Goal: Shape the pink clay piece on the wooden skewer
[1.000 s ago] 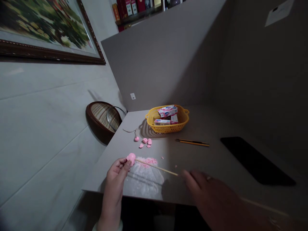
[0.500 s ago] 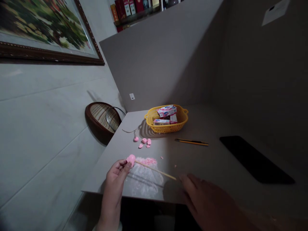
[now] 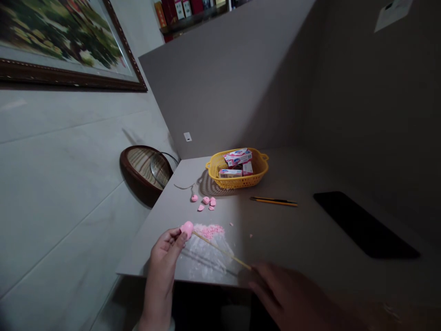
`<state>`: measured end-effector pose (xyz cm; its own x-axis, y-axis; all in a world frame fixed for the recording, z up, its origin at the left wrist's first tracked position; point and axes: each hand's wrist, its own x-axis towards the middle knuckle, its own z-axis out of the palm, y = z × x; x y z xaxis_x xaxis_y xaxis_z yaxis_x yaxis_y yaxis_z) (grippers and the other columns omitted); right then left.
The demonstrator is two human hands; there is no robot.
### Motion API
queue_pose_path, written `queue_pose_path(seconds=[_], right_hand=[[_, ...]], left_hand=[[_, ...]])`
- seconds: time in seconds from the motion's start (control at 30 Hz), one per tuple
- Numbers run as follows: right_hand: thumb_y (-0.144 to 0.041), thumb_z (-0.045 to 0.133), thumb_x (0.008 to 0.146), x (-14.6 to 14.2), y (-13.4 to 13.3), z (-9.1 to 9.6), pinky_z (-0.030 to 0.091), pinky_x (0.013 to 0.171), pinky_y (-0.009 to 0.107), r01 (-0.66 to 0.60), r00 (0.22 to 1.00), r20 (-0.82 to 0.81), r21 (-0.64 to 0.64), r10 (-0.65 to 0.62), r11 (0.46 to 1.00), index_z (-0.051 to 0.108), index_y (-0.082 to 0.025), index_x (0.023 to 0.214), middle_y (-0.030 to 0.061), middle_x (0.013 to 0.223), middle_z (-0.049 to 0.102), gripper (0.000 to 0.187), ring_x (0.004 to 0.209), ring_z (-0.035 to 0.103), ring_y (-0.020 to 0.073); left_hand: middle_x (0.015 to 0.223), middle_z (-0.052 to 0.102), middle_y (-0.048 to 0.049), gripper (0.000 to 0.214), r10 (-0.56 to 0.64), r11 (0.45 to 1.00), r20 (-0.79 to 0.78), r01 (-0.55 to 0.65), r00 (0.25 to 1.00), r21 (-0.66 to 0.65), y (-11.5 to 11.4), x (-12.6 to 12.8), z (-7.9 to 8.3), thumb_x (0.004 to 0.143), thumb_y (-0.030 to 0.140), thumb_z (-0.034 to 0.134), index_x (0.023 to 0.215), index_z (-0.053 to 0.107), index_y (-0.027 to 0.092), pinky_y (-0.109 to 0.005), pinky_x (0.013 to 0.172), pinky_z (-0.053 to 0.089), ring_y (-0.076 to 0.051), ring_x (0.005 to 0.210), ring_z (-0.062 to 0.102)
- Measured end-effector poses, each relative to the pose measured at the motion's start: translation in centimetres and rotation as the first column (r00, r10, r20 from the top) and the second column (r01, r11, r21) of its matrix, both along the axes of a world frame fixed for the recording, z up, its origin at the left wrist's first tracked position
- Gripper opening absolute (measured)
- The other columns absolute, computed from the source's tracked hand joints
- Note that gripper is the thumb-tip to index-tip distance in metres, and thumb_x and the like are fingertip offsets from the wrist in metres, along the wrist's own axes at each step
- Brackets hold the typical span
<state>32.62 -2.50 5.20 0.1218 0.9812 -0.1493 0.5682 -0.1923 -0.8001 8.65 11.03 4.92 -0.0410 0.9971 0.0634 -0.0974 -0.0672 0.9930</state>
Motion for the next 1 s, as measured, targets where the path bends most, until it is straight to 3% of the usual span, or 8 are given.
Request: queue_pose_path(seconds=[0.13, 0.27, 0.6, 0.7, 0.77, 0.87, 0.93, 1.0], right_hand=[[-0.016, 0.049, 0.083, 2.2, 0.6, -0.8, 0.053, 0.067, 0.036, -0.173, 0.834, 0.547, 0.381, -0.071, 0.908, 0.075, -0.027, 0.098, 0.0080, 0.085, 0.075, 0.032, 0.070, 0.069, 0.0244], [-0.022, 0.053, 0.090, 1.7, 0.9, -1.6, 0.053, 0.063, 0.031, -0.182, 0.802, 0.572, 0.504, -0.169, 0.844, 0.072, -0.027, 0.106, 0.0064, 0.080, 0.072, 0.025, 0.070, 0.068, 0.0223], [-0.017, 0.050, 0.087, 1.0, 0.2, -2.3, 0.049, 0.064, 0.031, -0.201, 0.835, 0.537, 0.501, -0.121, 0.842, 0.070, -0.027, 0.112, 0.0061, 0.087, 0.073, 0.034, 0.069, 0.063, 0.0209], [-0.021, 0.048, 0.085, 1.0, 0.5, -1.6, 0.044, 0.062, 0.030, -0.104, 0.953, 0.302, 0.338, -0.003, 0.935, 0.069, -0.026, 0.092, 0.0055, 0.082, 0.069, 0.023, 0.066, 0.057, 0.0192], [-0.037, 0.049, 0.088, 0.5, 0.7, -0.7, 0.038, 0.054, 0.026, -0.065, 0.993, -0.099, -0.015, 0.063, 0.998, 0.059, -0.024, 0.074, 0.0016, 0.067, 0.056, 0.021, 0.056, 0.047, 0.0148], [-0.053, 0.043, 0.088, -0.6, 0.7, 0.1, 0.022, 0.042, 0.023, -0.260, 0.804, -0.592, -0.422, -0.046, 0.869, 0.051, -0.025, 0.073, -0.0072, 0.055, 0.034, 0.033, 0.043, 0.021, 0.0094], [-0.054, 0.039, 0.088, -1.2, 0.6, -0.2, 0.017, 0.040, 0.023, -0.317, 0.736, -0.671, -0.462, -0.092, 0.828, 0.054, -0.025, 0.080, -0.0089, 0.053, 0.031, 0.034, 0.040, 0.016, 0.0087], [-0.053, 0.041, 0.090, -1.2, 0.5, -0.7, 0.026, 0.044, 0.023, -0.221, 0.859, -0.512, -0.390, -0.011, 0.894, 0.060, -0.024, 0.085, -0.0056, 0.056, 0.044, 0.035, 0.042, 0.030, 0.0095]], left_hand=[[0.079, 0.076, -0.0064, 0.039, 0.037, 0.999, 0.006, -0.037, 0.999, -0.022, 0.1, 0.0, -0.3, 0.063, 0.046, 0.090, 0.082, 0.074, 0.016, -0.028, 0.073, 0.052, -0.020, 0.075, 0.068], [0.080, 0.076, -0.0052, 0.038, 0.018, 1.000, 0.026, -0.018, 0.999, -0.005, 0.3, -0.1, -0.4, 0.065, 0.045, 0.089, 0.086, 0.075, 0.017, -0.026, 0.071, 0.052, -0.018, 0.073, 0.068], [0.082, 0.076, -0.0053, 0.038, 0.043, 0.999, 0.076, -0.041, 0.996, -0.028, 0.3, -0.1, -0.6, 0.065, 0.043, 0.090, 0.086, 0.075, 0.016, -0.026, 0.075, 0.053, -0.017, 0.077, 0.068], [0.078, 0.075, -0.0046, 0.039, 0.053, 0.998, 0.076, -0.050, 0.996, -0.046, 0.3, 0.0, -1.0, 0.063, 0.045, 0.091, 0.084, 0.074, 0.016, -0.026, 0.072, 0.053, -0.017, 0.073, 0.067], [0.077, 0.075, -0.0043, 0.039, 0.033, 0.999, 0.072, -0.030, 0.997, -0.042, 0.3, -0.1, -1.1, 0.063, 0.045, 0.090, 0.084, 0.074, 0.016, -0.026, 0.070, 0.052, -0.017, 0.072, 0.066], [0.079, 0.075, -0.0046, 0.038, -0.015, 1.000, 0.056, 0.017, 0.998, -0.022, 0.4, -0.2, -0.9, 0.066, 0.045, 0.089, 0.086, 0.075, 0.016, -0.024, 0.069, 0.051, -0.015, 0.070, 0.065], [0.079, 0.075, -0.0051, 0.039, -0.028, 0.999, 0.049, 0.029, 0.998, -0.031, 0.4, -0.1, -0.7, 0.065, 0.046, 0.090, 0.085, 0.075, 0.016, -0.025, 0.070, 0.051, -0.016, 0.071, 0.065], [0.080, 0.076, -0.0060, 0.040, -0.012, 0.999, 0.047, 0.014, 0.999, -0.047, 0.3, 0.0, -0.7, 0.062, 0.046, 0.091, 0.083, 0.075, 0.016, -0.026, 0.072, 0.052, -0.017, 0.075, 0.067]])
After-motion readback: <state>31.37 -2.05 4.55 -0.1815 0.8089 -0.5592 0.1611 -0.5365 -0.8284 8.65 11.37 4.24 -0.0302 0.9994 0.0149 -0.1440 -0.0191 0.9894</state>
